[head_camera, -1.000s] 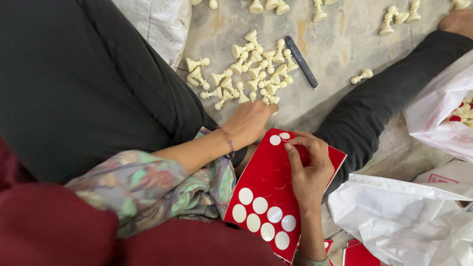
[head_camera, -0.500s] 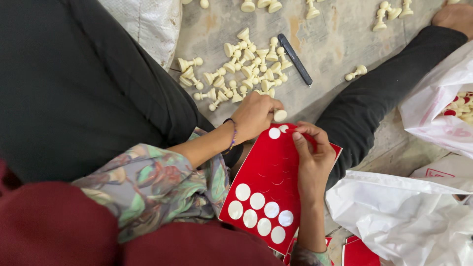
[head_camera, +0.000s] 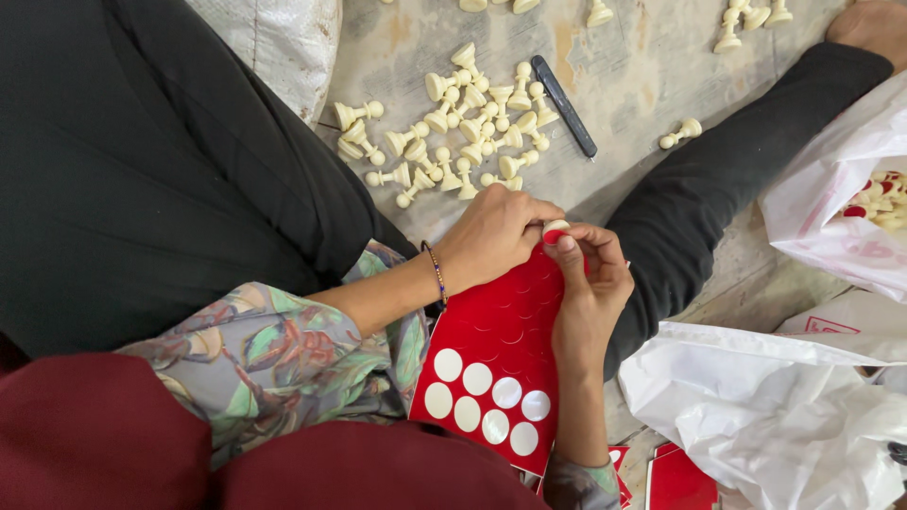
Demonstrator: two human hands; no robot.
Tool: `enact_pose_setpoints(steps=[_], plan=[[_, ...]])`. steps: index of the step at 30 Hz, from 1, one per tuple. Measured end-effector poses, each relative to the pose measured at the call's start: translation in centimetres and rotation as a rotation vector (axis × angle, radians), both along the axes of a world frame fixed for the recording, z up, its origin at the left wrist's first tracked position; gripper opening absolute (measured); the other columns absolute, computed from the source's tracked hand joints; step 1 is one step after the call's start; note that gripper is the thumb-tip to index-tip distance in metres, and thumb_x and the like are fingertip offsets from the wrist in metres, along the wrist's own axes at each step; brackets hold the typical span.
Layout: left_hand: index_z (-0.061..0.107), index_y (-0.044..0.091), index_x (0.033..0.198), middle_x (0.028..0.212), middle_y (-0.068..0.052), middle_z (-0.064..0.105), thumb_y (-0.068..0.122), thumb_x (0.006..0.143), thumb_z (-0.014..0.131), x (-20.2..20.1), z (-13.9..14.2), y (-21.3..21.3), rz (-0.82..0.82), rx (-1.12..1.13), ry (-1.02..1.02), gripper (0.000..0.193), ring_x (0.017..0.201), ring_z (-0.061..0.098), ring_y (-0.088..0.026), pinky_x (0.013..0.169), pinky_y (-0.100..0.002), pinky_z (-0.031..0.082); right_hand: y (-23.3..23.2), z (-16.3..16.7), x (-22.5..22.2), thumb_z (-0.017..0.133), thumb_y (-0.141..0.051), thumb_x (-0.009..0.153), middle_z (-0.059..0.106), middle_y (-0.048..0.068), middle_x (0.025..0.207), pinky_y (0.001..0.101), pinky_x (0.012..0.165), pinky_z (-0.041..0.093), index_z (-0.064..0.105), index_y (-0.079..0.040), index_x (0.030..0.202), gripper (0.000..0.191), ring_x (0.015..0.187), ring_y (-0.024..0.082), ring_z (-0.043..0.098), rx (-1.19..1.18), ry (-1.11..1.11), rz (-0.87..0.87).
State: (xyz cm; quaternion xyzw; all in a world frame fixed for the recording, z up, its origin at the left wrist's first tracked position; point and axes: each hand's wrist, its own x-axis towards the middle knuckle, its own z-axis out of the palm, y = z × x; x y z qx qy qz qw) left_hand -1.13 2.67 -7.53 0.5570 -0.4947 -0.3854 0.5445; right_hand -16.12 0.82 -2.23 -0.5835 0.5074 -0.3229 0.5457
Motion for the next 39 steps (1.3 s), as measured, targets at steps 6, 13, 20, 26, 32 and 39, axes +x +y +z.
enact_pose_setpoints(steps=[6, 13, 20, 26, 32, 39], plan=[[0.077, 0.007, 0.101, 0.076, -0.022, 0.068, 0.002, 0.08, 0.064, 0.1, -0.1, 0.0, 0.003, -0.008, -0.002, 0.025, 0.069, 0.069, -0.037, 0.064, -0.044, 0.054, -0.1, -0.3, 0.3, 0.063, -0.001, 0.104, 0.07, 0.007, 0.106, 0.0264, 0.091, 0.056, 0.063, 0.002, 0.109, 0.006, 0.097, 0.011, 0.067, -0.028, -0.019, 0.009], [0.073, 0.005, 0.089, 0.073, -0.021, 0.066, 0.004, 0.084, 0.063, 0.1, 0.0, 0.3, 0.013, -0.002, -0.003, 0.011, 0.07, 0.068, -0.038, 0.063, -0.045, 0.053, 0.1, -0.2, 0.7, 0.062, 0.001, 0.103, 0.069, 0.008, 0.104, 0.0278, 0.089, 0.06, 0.061, 0.002, 0.107, 0.004, 0.096, 0.013, 0.069, -0.064, 0.037, -0.018], [0.075, 0.006, 0.095, 0.075, -0.023, 0.066, 0.002, 0.081, 0.062, -0.1, 0.1, 0.1, 0.042, -0.025, -0.012, 0.02, 0.07, 0.068, -0.039, 0.063, -0.045, 0.053, 0.0, -0.3, 0.6, 0.061, 0.002, 0.104, 0.069, 0.009, 0.105, 0.029, 0.092, 0.061, 0.062, 0.003, 0.108, 0.004, 0.098, 0.013, 0.068, -0.049, -0.027, 0.006], [0.075, 0.005, 0.092, 0.075, -0.024, 0.065, 0.002, 0.082, 0.064, -0.2, -0.2, 0.2, 0.031, -0.02, -0.055, 0.016, 0.072, 0.067, -0.041, 0.064, -0.048, 0.052, 0.2, -0.2, 0.9, 0.062, 0.002, 0.103, 0.07, 0.009, 0.103, 0.0282, 0.09, 0.061, 0.062, 0.003, 0.107, 0.004, 0.096, 0.012, 0.069, -0.101, 0.101, -0.014], [0.076, 0.006, 0.093, 0.074, -0.025, 0.065, 0.002, 0.08, 0.065, 0.3, -0.5, 0.4, 0.006, -0.054, -0.101, 0.018, 0.07, 0.066, -0.042, 0.064, -0.049, 0.051, 0.3, -0.2, 1.0, 0.067, 0.001, 0.103, 0.065, 0.006, 0.104, 0.0238, 0.087, 0.055, 0.058, 0.001, 0.11, 0.012, 0.095, 0.012, 0.067, -0.176, 0.15, 0.042], [0.076, 0.004, 0.092, 0.076, -0.024, 0.066, 0.003, 0.079, 0.066, 0.6, -0.4, 0.7, -0.071, -0.046, 0.007, 0.017, 0.067, 0.067, -0.039, 0.062, -0.044, 0.052, -0.1, -0.6, 0.2, 0.074, -0.002, 0.097, 0.065, 0.005, 0.102, 0.024, 0.085, 0.052, 0.059, -0.001, 0.109, 0.018, 0.092, 0.01, 0.062, -0.115, 0.129, 0.111]])
